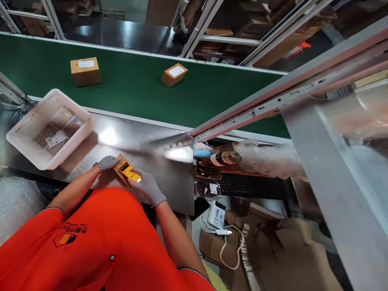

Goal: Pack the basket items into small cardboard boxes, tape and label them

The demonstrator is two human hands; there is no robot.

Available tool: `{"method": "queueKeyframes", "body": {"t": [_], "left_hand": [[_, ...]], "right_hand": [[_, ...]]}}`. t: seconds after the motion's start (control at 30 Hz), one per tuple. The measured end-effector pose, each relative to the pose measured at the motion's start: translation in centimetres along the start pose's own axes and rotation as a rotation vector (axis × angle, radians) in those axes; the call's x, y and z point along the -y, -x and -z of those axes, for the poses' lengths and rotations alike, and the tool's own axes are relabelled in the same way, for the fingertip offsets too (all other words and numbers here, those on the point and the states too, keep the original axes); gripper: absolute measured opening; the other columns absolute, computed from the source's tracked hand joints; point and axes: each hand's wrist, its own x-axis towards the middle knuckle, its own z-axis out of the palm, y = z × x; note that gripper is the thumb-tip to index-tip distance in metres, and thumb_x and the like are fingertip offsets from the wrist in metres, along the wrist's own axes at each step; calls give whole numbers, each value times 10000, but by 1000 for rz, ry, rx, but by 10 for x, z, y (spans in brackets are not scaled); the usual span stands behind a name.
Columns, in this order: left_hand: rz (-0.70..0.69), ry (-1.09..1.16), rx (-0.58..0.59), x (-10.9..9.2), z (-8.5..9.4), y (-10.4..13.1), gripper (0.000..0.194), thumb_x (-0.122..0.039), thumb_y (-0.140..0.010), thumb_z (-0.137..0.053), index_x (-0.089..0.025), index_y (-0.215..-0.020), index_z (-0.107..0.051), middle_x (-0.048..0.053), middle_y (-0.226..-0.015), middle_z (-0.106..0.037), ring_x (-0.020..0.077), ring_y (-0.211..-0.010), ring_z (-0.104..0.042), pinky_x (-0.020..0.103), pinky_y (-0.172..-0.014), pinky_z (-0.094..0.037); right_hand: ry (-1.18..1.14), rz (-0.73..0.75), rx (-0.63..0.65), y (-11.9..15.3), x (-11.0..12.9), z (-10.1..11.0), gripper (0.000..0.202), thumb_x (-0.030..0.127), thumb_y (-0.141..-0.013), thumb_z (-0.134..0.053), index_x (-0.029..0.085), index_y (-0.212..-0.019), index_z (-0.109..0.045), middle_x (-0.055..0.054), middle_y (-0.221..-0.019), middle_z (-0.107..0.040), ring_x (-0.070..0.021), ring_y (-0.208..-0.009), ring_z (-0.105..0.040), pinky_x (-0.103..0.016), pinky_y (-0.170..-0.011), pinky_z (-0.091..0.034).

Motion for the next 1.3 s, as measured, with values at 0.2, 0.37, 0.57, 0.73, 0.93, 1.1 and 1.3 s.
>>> {"method": "queueKeyframes", "body": {"t": [0.2, 0.37, 0.57, 0.73, 0.93, 1.1, 1.3], "left_hand": [[45, -379, 164, -6, 2, 4, 559, -684, -955, -731, -227, -644, -652, 172, -852, -816, 364, -1025, -808, 353, -905, -540], [47, -428, 193, -10, 9, 0, 588, -739, -950, -675, -225, -664, -676, 199, -842, -812, 381, -1009, -812, 356, -888, -541], [13, -466, 228, -17, 13, 1, 582, -689, -1042, -565, -204, -766, -730, 216, -915, -814, 392, -1093, -796, 379, -968, -540], [2, -479, 202, -26, 14, 2, 592, -641, -1097, -457, -208, -798, -728, 221, -951, -817, 389, -1117, -781, 387, -945, -543], [-10, -493, 166, -30, 11, 3, 675, -625, -1145, -322, -198, -762, -677, 234, -990, -807, 342, -1035, -754, 374, -875, -531], [34, -440, 131, -34, 5, 6, 654, -626, -1145, -329, -204, -760, -648, 218, -989, -802, 324, -987, -745, 350, -796, -530], [107, -355, 88, -32, -4, 10, 690, -681, -1141, -305, -186, -843, -682, 231, -1053, -816, 328, -1015, -764, 355, -774, -554]], "right_hand": [[-6, -38, 1, 23, -8, 16, 522, 435, -764, -866, 249, -1251, -861, -31, -981, -869, -240, -792, -781, -316, -702, -617], [295, -148, 76, 80, -49, 64, 503, 436, -772, -848, 279, -1249, -880, -43, -977, -882, -280, -788, -793, -336, -708, -588], [491, -167, 149, 45, -54, 40, 486, 316, -803, -806, 259, -1279, -883, -56, -1033, -893, -280, -897, -807, -304, -751, -543], [620, -216, 15, 5, -43, 34, 479, 324, -831, -824, 271, -1304, -875, -113, -1072, -888, -343, -995, -810, -372, -876, -572], [663, -407, -225, 6, -66, 65, 711, 366, -1011, -679, 161, -1685, -579, -272, -1287, -809, -424, -1187, -783, -505, -1044, -560], [563, -268, -414, 4, -85, 22, 960, 218, -879, -729, 68, -1774, -413, -337, -1764, -455, -494, -1673, -386, -664, -1371, -275], [-60, -45, -129, -7, -100, -68, 1150, 437, -866, -819, 119, -1824, -269, -270, -1778, -470, -377, -1604, -538, -520, -1295, -483]]}}
